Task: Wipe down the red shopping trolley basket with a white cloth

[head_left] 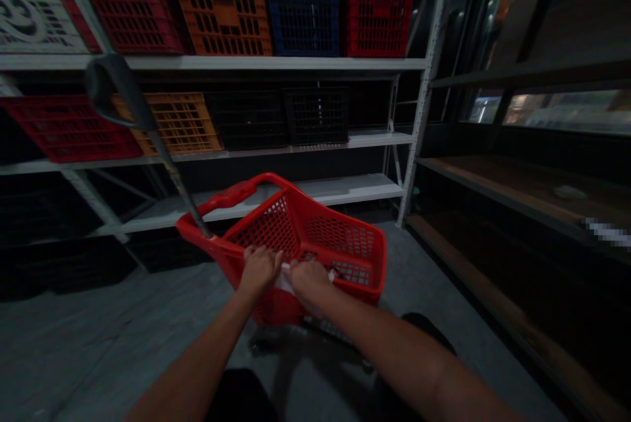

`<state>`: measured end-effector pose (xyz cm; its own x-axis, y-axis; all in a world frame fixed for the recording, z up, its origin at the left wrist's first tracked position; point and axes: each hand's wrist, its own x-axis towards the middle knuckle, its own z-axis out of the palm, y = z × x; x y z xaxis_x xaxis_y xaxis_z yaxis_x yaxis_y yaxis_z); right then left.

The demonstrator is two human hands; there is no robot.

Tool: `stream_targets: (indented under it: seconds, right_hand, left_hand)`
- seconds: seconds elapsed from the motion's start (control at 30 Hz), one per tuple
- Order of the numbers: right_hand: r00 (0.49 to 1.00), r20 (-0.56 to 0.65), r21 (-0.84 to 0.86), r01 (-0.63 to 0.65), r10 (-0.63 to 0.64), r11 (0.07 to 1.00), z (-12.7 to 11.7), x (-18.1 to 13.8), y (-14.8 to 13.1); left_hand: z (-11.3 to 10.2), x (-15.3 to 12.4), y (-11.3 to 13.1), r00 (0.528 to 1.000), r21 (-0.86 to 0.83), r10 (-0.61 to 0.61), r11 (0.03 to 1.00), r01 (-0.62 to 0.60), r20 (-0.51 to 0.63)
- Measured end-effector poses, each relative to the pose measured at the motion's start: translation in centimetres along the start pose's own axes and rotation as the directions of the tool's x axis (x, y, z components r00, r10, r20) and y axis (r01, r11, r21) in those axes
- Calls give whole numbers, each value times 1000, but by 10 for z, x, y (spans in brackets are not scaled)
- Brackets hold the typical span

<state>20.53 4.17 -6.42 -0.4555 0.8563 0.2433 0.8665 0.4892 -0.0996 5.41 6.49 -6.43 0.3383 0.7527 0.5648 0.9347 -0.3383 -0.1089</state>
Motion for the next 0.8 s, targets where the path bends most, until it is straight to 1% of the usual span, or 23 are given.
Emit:
stream_targets:
  seconds: [0.07, 0.13, 0.2, 0.27, 0.3, 0.37, 0.43, 0.47, 0.5, 0.57, 0.67, 0.73, 0.77, 0.8]
  right_hand:
    - [1000, 24, -4, -2, 2, 1000, 0, -12, 6]
    - [998, 59, -23, -32, 34, 999, 0, -34, 20]
    - [994, 85, -44, -66, 69, 997, 1, -60, 41]
    - [992, 106, -62, -67, 73, 996, 3, -86, 66]
    - [992, 112, -68, -44, 51, 997, 5, -96, 78]
    - [992, 116, -74, 56, -47, 996, 9, -112, 102]
    - [984, 96, -88, 156, -148, 984, 15, -119, 118]
    - [982, 78, -101, 181, -174, 978, 19, -119, 123]
    - [984, 53, -120, 178, -172, 977, 23, -118, 125]
    - [992, -5, -148, 124, -126, 981, 30, -112, 121]
    - [992, -101, -148, 60, -76, 987, 39, -103, 98]
    - [985, -155, -136, 50, -71, 989, 47, -100, 78]
    - [981, -180, -130, 51, -74, 990, 51, -99, 70]
    - [975, -202, -125, 63, -87, 990, 55, -99, 63]
  left_hand:
    - [0, -3, -5, 1000, -4, 6, 1000, -6, -2]
    - [0, -5, -11, 1000, -1, 11, 1000, -11, -1]
    - [1, -7, -16, 1000, 6, 14, 1000, -13, -2]
    - [1, -9, -21, 1000, 2, 26, 1000, -26, 0]
    - [2, -9, -23, 999, -4, 36, 999, -36, 8]
    - [2, -9, -29, 998, -15, 54, 998, -54, 40]
    - [1, -7, -34, 996, -17, 61, 998, -60, 68]
    - [0, -5, -35, 996, -12, 57, 998, -56, 75]
    - [-1, -3, -35, 996, -5, 49, 999, -48, 77]
    - [-4, 2, -26, 997, 14, 26, 1000, -27, 69]
    - [-3, 6, 7, 997, 16, 41, 999, -43, 71]
    - [1, 5, 33, 991, -14, 73, 997, -72, 113]
    - [4, 2, 43, 985, -29, 41, 999, -36, 168]
    - [7, -1, 50, 980, -29, 20, 999, -15, 197]
